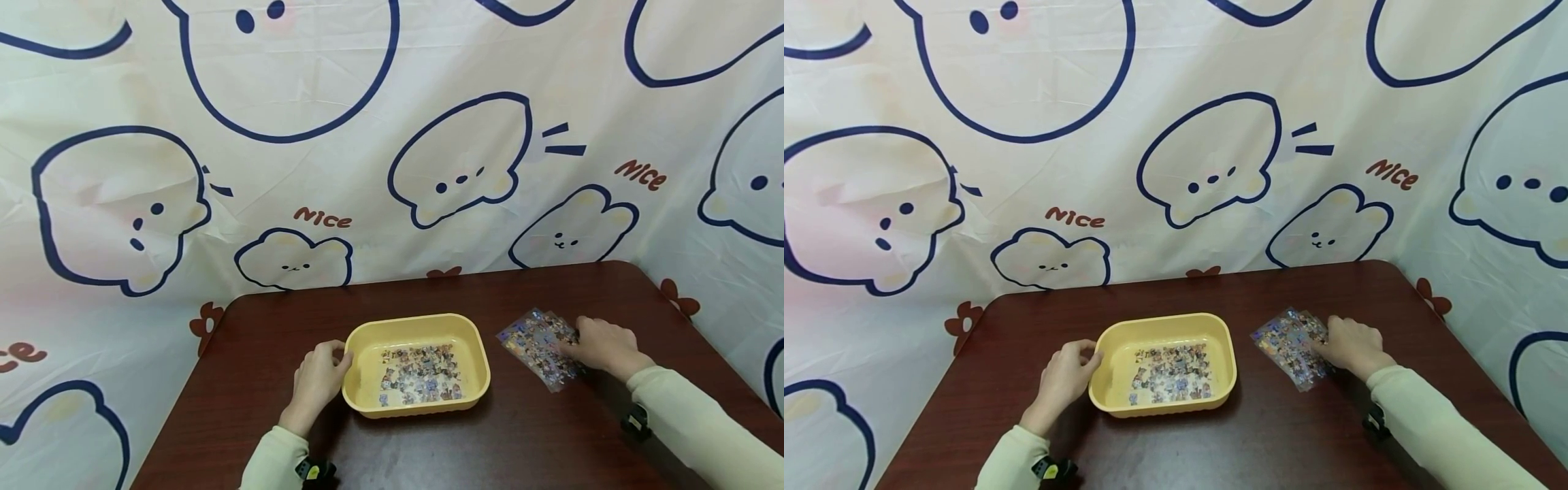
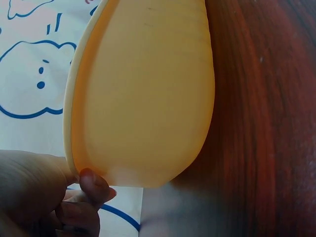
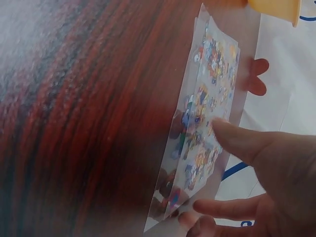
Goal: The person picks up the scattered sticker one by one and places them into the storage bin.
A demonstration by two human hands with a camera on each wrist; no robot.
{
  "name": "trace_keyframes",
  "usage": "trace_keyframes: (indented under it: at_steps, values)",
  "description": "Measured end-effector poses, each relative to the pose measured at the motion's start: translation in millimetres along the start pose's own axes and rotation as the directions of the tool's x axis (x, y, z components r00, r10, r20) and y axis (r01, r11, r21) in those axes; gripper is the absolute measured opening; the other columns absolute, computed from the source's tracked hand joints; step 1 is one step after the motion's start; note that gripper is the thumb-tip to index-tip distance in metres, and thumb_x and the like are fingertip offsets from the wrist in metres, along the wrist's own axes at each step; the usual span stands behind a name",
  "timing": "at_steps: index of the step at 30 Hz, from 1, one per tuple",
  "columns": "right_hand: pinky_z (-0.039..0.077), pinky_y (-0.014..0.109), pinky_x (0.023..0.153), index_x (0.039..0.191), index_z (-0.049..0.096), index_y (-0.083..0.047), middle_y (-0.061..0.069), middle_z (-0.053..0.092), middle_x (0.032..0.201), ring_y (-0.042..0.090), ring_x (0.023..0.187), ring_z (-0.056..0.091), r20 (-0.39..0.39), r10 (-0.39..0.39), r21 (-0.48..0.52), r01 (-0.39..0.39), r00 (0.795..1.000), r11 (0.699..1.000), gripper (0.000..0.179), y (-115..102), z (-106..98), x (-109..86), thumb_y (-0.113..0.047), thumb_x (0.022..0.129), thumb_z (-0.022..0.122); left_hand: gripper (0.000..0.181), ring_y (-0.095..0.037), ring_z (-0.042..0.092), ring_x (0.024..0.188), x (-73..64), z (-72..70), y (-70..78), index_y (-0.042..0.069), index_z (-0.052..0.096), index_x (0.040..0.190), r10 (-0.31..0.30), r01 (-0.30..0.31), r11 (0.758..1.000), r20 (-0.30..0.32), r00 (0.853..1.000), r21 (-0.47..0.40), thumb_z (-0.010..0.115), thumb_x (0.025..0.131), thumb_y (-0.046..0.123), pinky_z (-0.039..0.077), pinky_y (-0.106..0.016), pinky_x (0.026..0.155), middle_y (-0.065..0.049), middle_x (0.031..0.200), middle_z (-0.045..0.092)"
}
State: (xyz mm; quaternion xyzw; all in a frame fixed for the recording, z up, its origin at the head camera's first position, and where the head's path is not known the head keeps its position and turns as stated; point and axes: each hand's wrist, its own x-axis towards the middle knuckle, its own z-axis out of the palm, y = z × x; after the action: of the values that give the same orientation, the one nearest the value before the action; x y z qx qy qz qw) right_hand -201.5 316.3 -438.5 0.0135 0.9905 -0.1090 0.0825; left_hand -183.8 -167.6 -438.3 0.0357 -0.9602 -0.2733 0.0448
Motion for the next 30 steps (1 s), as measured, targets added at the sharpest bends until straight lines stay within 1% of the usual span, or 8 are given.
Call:
trace_keyframes:
  at_steps: [4, 8, 11, 16, 23, 26, 30]
  values:
    - [0.034, 0.035, 0.053, 0.082, 0.06, -0.004, 0.005, 0.053, 0.068, 0.02, 0.059, 0.049, 0.009, -0.001, 0.024, 0.0, 1.0, 1.0, 0.046, 1.5, -0.1, -0.5, -0.046, 0.084, 0.077, 0.025, -0.015, 0.067, 0.071, 0.2, 0.1, 0.1, 0.011, 0.075, 0.113, 0.001, -0.001, 1.0, 0.003, 1.0, 0.0, 0.067, 0.095, 0.027, 0.048, -0.039, 0.061, -0.002, 0.084, 0.076]
    - [0.036, 0.033, 0.05, 0.076, 0.057, -0.007, 0.005, 0.054, 0.062, 0.019, 0.053, 0.052, 0.022, 0.003, 0.052, -0.004, 1.0, 0.999, 0.042, 2.2, 0.0, -0.2, -0.041, 0.083, 0.08, 0.026, -0.014, 0.066, 0.068, 0.4, 0.4, 0.2, 0.01, 0.074, 0.114, -0.003, 0.003, 1.0, 0.011, 1.0, -0.005, 0.067, 0.096, 0.027, 0.047, -0.036, 0.059, -0.002, 0.083, 0.075]
    - [0.037, 0.032, 0.048, 0.075, 0.056, -0.008, 0.005, 0.055, 0.061, 0.018, 0.051, 0.054, 0.029, 0.007, 0.066, -0.009, 1.0, 0.998, 0.042, 3.0, 0.3, 0.4, -0.04, 0.083, 0.081, 0.026, -0.014, 0.065, 0.067, 0.6, 0.3, 0.0, 0.01, 0.074, 0.114, -0.003, 0.003, 1.0, 0.012, 1.0, -0.006, 0.067, 0.096, 0.027, 0.046, -0.036, 0.059, -0.002, 0.083, 0.075]
    - [0.037, 0.032, 0.048, 0.076, 0.055, -0.007, 0.005, 0.055, 0.06, 0.018, 0.05, 0.054, 0.032, 0.018, 0.08, -0.02, 0.999, 0.997, 0.04, 3.8, 1.0, 1.6, -0.037, 0.083, 0.081, 0.026, -0.014, 0.066, 0.067, 0.0, 0.7, -0.3, 0.009, 0.074, 0.114, 0.0, 0.0, 1.0, 0.007, 1.0, -0.004, 0.067, 0.096, 0.026, 0.046, -0.036, 0.059, -0.003, 0.083, 0.075]
    - [0.036, 0.032, 0.05, 0.076, 0.056, -0.007, 0.004, 0.054, 0.062, 0.018, 0.053, 0.052, 0.042, 0.019, 0.088, -0.023, 0.999, 0.996, 0.043, 5.5, -0.8, 3.3, -0.041, 0.081, 0.082, 0.027, -0.014, 0.064, 0.066, 0.1, 0.6, -0.1, 0.009, 0.074, 0.114, -0.001, 0.001, 1.0, 0.009, 1.0, -0.003, 0.067, 0.096, 0.026, 0.046, -0.035, 0.058, -0.003, 0.083, 0.075]
    - [0.035, 0.035, 0.054, 0.082, 0.059, -0.004, 0.004, 0.056, 0.066, 0.02, 0.059, 0.052, 0.048, 0.023, 0.084, -0.027, 0.999, 0.996, 0.045, 5.5, -2.1, 3.8, -0.042, 0.08, 0.083, 0.027, -0.014, 0.064, 0.065, 0.3, 1.0, -0.1, 0.008, 0.074, 0.115, -0.001, 0.001, 1.0, 0.012, 1.0, -0.004, 0.067, 0.096, 0.026, 0.045, -0.034, 0.057, -0.003, 0.083, 0.075]
    - [0.035, 0.038, 0.059, 0.093, 0.06, 0.0, 0.006, 0.057, 0.072, 0.022, 0.065, 0.052, 0.05, 0.027, 0.079, -0.031, 0.998, 0.996, 0.052, 5.5, -4.0, 4.4, -0.044, 0.079, 0.083, 0.027, -0.014, 0.064, 0.065, 0.5, 0.9, -0.2, 0.009, 0.074, 0.114, 0.0, 0.0, 1.0, 0.011, 1.0, -0.003, 0.067, 0.096, 0.026, 0.046, -0.034, 0.057, -0.003, 0.083, 0.075]
